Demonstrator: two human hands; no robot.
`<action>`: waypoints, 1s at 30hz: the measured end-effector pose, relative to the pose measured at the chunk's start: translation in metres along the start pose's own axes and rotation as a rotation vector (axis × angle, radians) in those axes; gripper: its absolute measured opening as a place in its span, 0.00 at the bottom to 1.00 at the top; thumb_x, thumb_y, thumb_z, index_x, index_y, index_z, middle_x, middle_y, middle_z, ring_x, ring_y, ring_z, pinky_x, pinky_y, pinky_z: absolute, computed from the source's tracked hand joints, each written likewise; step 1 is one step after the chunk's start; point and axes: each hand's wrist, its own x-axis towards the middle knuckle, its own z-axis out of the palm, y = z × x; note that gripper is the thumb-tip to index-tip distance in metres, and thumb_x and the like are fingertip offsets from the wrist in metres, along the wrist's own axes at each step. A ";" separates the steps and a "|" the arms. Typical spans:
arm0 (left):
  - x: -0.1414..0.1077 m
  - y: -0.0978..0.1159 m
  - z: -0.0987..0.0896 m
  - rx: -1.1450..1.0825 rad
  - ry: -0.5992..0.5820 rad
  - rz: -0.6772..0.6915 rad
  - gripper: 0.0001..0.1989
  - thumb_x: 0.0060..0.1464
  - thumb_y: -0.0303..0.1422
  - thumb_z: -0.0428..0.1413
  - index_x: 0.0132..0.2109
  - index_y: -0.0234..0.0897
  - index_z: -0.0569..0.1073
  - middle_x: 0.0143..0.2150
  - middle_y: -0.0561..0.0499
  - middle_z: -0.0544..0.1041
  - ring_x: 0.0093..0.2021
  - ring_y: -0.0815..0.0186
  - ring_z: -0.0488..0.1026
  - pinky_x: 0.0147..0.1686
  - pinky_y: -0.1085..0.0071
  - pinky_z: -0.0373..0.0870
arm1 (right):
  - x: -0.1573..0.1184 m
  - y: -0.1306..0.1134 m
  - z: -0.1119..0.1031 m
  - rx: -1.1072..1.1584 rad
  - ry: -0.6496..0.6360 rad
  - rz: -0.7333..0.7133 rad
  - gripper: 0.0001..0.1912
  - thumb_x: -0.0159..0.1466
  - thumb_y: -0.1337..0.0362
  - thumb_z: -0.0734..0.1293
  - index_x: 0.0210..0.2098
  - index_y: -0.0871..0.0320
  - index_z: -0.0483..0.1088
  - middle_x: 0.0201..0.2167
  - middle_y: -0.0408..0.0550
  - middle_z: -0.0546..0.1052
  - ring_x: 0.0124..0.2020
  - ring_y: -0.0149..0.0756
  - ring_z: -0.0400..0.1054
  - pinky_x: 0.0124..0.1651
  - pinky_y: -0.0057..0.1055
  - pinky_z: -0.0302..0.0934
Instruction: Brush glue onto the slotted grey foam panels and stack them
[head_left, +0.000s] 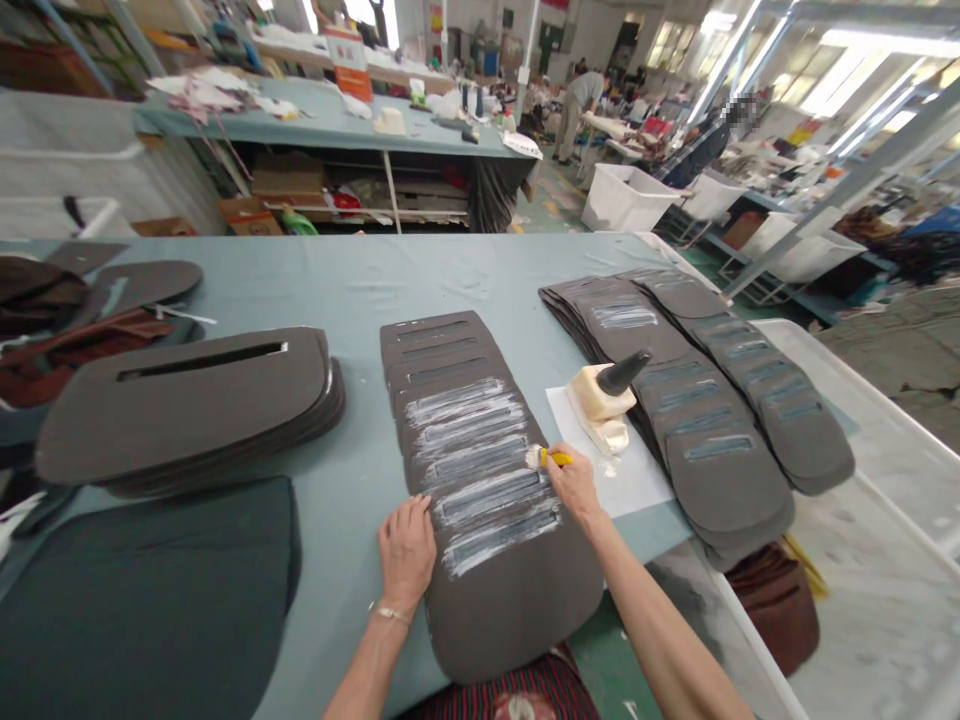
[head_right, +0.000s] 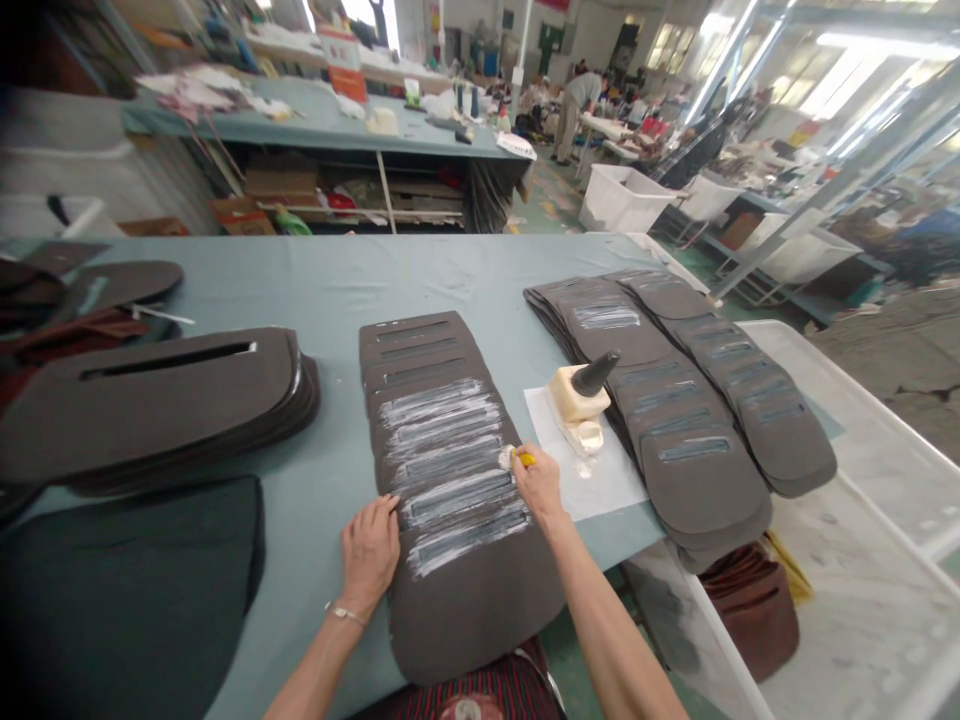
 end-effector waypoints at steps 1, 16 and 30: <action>0.000 0.001 0.000 -0.014 -0.009 -0.018 0.16 0.59 0.31 0.43 0.50 0.40 0.70 0.50 0.44 0.73 0.50 0.58 0.68 0.51 0.58 0.59 | -0.002 0.001 -0.002 -0.004 0.014 0.022 0.13 0.59 0.58 0.58 0.28 0.58 0.70 0.22 0.43 0.72 0.23 0.32 0.63 0.29 0.27 0.55; -0.039 0.009 -0.031 -0.123 -0.122 -0.014 0.12 0.57 0.32 0.47 0.48 0.40 0.69 0.49 0.44 0.73 0.52 0.58 0.67 0.53 0.57 0.58 | -0.079 -0.096 0.072 0.291 -0.349 -0.219 0.08 0.61 0.65 0.60 0.32 0.56 0.70 0.29 0.44 0.74 0.31 0.32 0.67 0.37 0.26 0.60; -0.044 0.012 -0.022 -0.010 -0.096 -0.004 0.13 0.55 0.33 0.49 0.47 0.39 0.69 0.49 0.43 0.73 0.53 0.56 0.66 0.52 0.57 0.58 | -0.045 -0.010 0.002 0.033 -0.098 -0.009 0.10 0.60 0.59 0.60 0.29 0.56 0.70 0.25 0.44 0.73 0.26 0.33 0.65 0.32 0.27 0.58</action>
